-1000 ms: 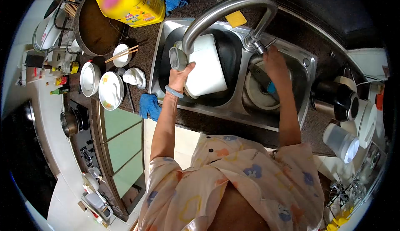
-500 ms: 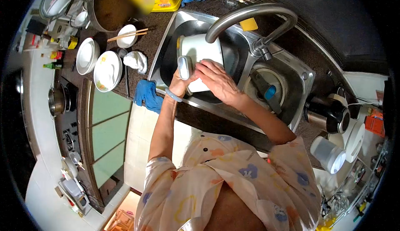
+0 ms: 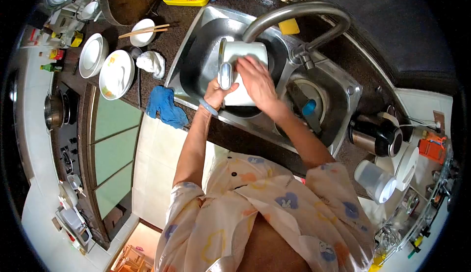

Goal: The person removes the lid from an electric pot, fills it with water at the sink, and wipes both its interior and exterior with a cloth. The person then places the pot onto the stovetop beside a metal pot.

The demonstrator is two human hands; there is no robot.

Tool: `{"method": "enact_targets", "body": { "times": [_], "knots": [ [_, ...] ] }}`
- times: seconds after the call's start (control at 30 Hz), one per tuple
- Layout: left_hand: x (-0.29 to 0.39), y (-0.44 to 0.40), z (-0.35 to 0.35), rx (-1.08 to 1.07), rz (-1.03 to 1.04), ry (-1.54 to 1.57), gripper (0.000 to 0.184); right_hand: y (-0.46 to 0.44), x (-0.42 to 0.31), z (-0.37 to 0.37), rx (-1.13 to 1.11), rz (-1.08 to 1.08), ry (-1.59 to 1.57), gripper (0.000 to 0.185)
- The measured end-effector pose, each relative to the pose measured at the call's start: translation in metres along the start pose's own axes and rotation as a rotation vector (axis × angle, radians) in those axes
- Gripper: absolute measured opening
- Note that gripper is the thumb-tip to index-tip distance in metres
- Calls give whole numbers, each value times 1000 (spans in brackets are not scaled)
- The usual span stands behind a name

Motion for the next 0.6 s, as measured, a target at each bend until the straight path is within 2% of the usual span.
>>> {"method": "enact_targets", "body": {
  "times": [0.07, 0.13, 0.27, 0.33, 0.43, 0.47, 0.53, 0.6],
  "knots": [
    [-8, -7, -1, -82, -86, 37, 38, 31, -20, -7, 22, -36, -87, 28],
    [-10, -8, 6, -92, -80, 36, 36, 40, -23, -10, 21, 9, -105, 28],
    [-4, -3, 19, -54, -46, 25, 34, 12, 26, 1, 60, 59, 34, 28],
    [-13, -7, 16, -21, -116, -117, 34, -3, 75, 21, -118, 257, -129, 28],
    [-8, -6, 18, 22, -55, -76, 36, 2, 82, 22, -102, 246, -141, 28],
    [-7, -8, 17, 21, -51, -77, 36, 13, 67, 20, -48, 205, -23, 28],
    [-12, -5, 15, 13, -39, -132, 37, 31, 27, 4, -32, 137, 2, 30],
    [-13, -6, 16, -70, -45, -55, 36, 55, -11, 0, 8, 64, -69, 33]
  ]
}}
Point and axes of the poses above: each hand's wrist, its own y-axis away from the middle knuckle, its own z-axis out of the palm, x = y × z, the point moved 5 cm from there along -y, towards the middle knuckle, and after that the axes turned 14 degrees about -z, right-handed, at the moved point
